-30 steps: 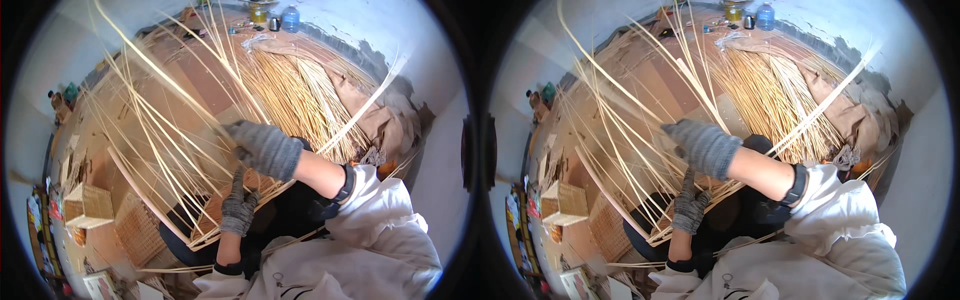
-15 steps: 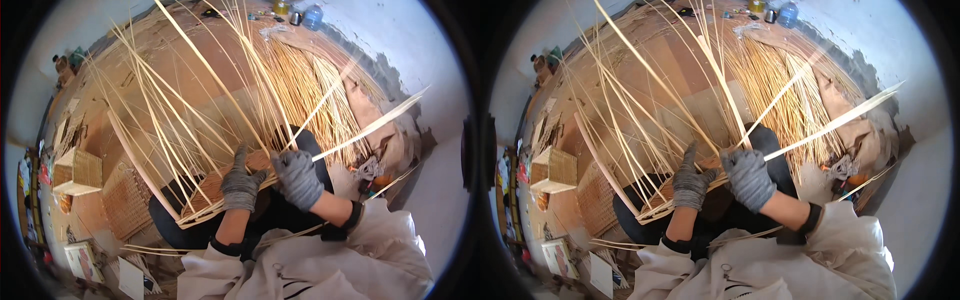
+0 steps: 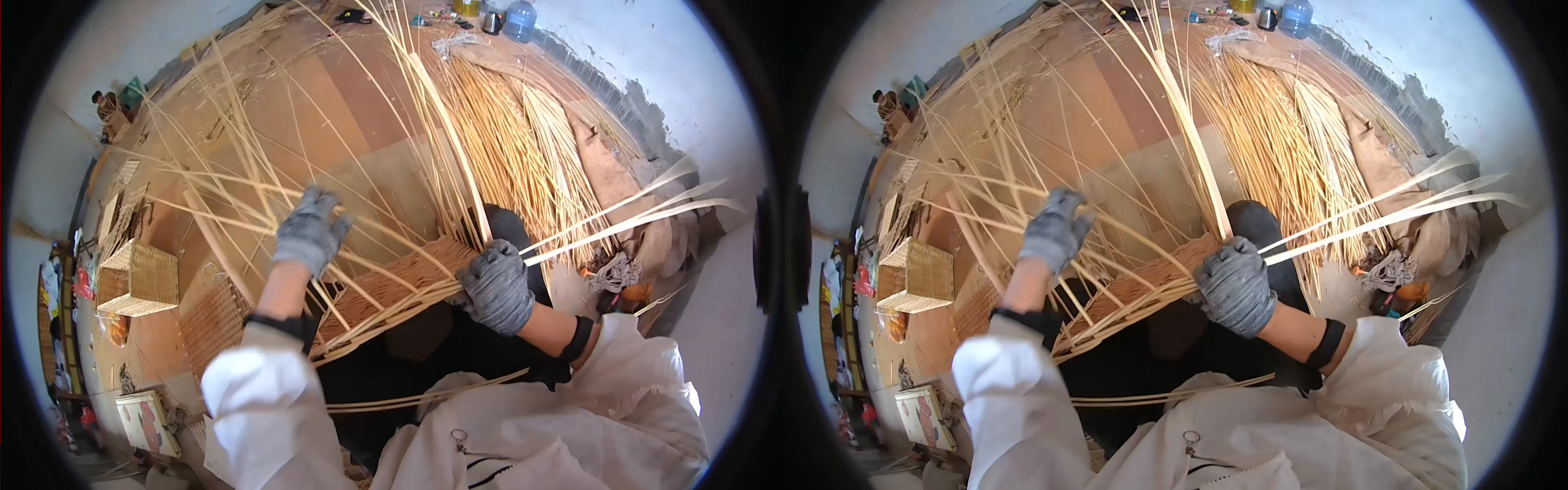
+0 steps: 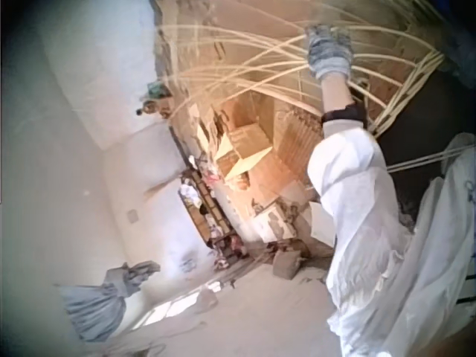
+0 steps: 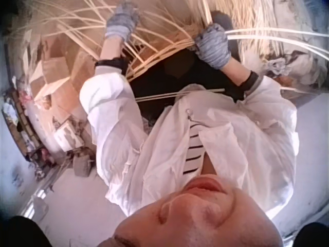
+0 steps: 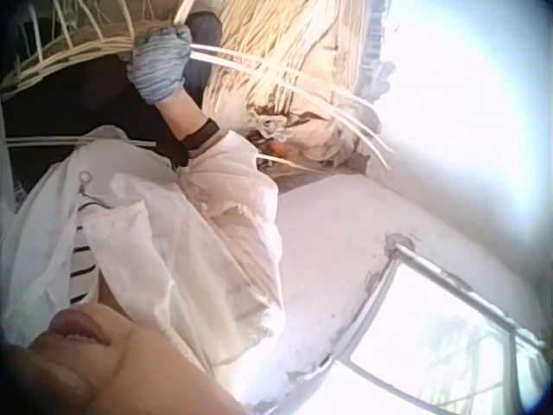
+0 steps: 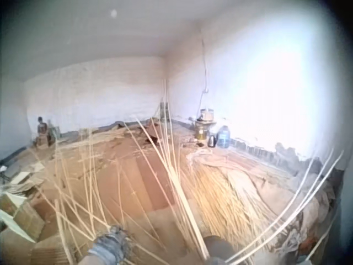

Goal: The person weaves long wooden rods into the structure of a large basket, using a wooden mallet to secure the pieces and shears to trim the excess material.

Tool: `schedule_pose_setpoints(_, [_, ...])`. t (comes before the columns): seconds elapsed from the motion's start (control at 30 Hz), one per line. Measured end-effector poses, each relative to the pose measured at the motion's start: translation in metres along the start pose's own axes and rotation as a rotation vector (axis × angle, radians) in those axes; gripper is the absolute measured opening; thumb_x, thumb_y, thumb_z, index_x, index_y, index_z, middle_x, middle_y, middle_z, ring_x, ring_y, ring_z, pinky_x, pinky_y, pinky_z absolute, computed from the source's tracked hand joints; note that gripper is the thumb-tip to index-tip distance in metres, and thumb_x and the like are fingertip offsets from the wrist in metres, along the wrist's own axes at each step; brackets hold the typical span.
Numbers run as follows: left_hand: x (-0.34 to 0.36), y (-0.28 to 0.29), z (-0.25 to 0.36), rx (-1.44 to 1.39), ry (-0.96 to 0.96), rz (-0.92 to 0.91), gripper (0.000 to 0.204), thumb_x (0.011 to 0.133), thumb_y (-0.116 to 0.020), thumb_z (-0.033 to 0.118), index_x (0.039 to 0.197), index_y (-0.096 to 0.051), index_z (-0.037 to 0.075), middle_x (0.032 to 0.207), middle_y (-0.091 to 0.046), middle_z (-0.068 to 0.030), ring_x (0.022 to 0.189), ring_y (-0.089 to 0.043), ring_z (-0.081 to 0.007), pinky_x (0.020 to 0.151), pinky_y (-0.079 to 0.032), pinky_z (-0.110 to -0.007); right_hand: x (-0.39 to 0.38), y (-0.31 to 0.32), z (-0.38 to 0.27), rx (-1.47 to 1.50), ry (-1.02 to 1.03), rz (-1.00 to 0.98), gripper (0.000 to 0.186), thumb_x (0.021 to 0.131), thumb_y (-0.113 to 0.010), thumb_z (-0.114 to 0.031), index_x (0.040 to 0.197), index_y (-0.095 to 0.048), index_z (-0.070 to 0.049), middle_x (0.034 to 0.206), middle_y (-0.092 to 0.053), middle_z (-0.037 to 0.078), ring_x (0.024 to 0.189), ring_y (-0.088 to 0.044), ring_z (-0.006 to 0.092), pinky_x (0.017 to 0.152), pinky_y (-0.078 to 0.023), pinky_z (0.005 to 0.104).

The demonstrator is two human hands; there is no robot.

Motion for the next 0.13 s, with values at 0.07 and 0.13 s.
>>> schedule_pose_setpoints(0.07, [0.011,-0.002,-0.007,0.052,0.032,0.019,0.047,0.083,-0.042,0.044,0.117,-0.045,0.011,0.124,-0.038,-0.0088,0.111,-0.043,-0.0238,0.091,-0.036,-0.035,0.008,0.002,-0.005,0.028,0.038,0.026,0.026,0.054,-0.062,-0.032,0.066,-0.057,-0.01,0.061,-0.051,0.006,0.066,-0.052,0.0225,0.071,-0.038,0.0371])
schedule_pose_setpoints(0.13, [0.031,-0.014,-0.002,-0.003,-0.079,-0.144,0.049,0.079,-0.055,0.035,0.12,-0.04,0.01,0.136,-0.021,-0.0137,0.119,-0.035,-0.0237,0.098,-0.029,-0.03,0.01,0.001,-0.003,0.031,-0.019,-0.057,0.029,0.052,-0.063,-0.031,0.07,-0.058,-0.009,0.063,-0.052,0.006,0.066,-0.052,0.0221,0.072,-0.038,0.0377])
Point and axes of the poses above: each hand's wrist, its own x-axis towards the middle knuckle, its own y-axis out of the back of the hand, z = x × y, the point moved 3 cm from there along x, towards the middle knuckle
